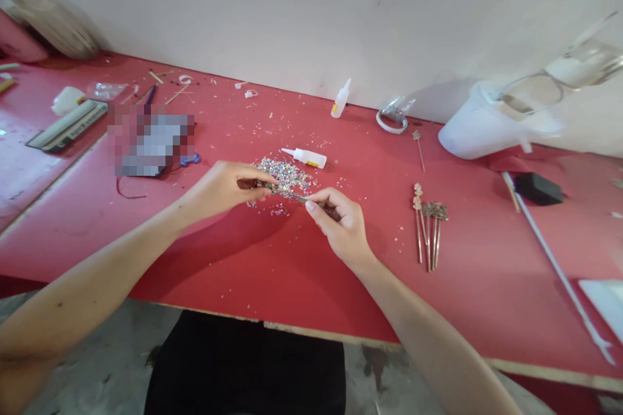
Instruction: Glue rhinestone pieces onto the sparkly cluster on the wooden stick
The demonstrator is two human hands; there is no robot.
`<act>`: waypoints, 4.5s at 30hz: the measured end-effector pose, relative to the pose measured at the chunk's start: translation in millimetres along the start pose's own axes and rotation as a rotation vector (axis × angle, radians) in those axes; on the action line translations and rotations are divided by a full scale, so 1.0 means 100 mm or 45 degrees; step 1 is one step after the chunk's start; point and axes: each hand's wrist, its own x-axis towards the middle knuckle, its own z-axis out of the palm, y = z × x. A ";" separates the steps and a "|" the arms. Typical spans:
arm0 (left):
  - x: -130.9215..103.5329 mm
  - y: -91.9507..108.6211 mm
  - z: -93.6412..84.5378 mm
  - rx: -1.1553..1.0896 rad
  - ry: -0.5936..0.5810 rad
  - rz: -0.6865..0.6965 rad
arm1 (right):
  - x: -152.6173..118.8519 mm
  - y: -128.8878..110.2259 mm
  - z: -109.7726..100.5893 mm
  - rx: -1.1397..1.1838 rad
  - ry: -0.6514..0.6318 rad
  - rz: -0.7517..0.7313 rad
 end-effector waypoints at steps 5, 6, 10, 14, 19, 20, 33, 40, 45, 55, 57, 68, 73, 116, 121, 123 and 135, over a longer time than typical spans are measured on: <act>0.04 -0.03 -0.02 -0.326 0.046 -0.249 | 0.00 0.01 0.00 0.010 -0.002 0.004; 0.05 -0.04 0.00 -0.386 0.043 -0.287 | 0.00 0.01 0.00 0.010 0.000 0.008; 0.06 -0.04 0.06 -0.634 0.004 -0.406 | 0.00 -0.01 0.00 0.016 0.012 0.039; 0.05 -0.05 0.09 -0.868 -0.037 -0.394 | 0.00 -0.02 0.01 0.038 0.024 0.065; 0.04 -0.08 0.14 -1.007 -0.098 -0.388 | 0.01 -0.03 0.01 0.048 0.038 0.085; 0.04 -0.08 0.15 -1.007 -0.109 -0.362 | 0.01 -0.03 0.01 0.051 0.037 0.086; 0.00 0.02 0.27 -0.799 -0.194 -0.084 | 0.01 -0.02 0.03 -0.057 -0.030 0.077; -0.02 0.07 0.29 -0.669 -0.123 -0.033 | -0.01 -0.03 0.04 -0.129 -0.047 0.033; -0.04 0.09 0.30 -0.622 -0.087 -0.023 | -0.01 -0.02 0.04 -0.183 -0.027 0.003; -0.06 0.07 0.32 -0.554 -0.079 0.032 | -0.05 -0.02 0.05 -0.328 -0.010 -0.116; -0.06 0.07 0.32 -0.549 -0.078 0.032 | -0.05 -0.01 0.05 -0.335 -0.008 -0.117; -0.05 0.08 0.31 -0.605 -0.080 -0.001 | -0.06 0.00 0.04 -0.320 0.005 -0.126; -0.01 0.01 0.25 -0.626 -0.051 -0.027 | -0.02 0.01 0.03 -0.285 0.003 -0.065; 0.12 -0.20 0.16 -0.606 -0.046 -0.067 | 0.18 0.21 -0.20 -0.730 -0.520 -0.410; 0.11 -0.17 0.17 -0.525 -0.061 -0.034 | 0.18 0.21 -0.18 -0.741 -0.503 -0.419; 0.11 -0.16 0.17 -0.505 -0.064 -0.031 | 0.18 0.21 -0.18 -0.746 -0.498 -0.416; 0.11 -0.17 0.17 -0.463 -0.063 -0.015 | 0.18 0.21 -0.18 -0.743 -0.502 -0.390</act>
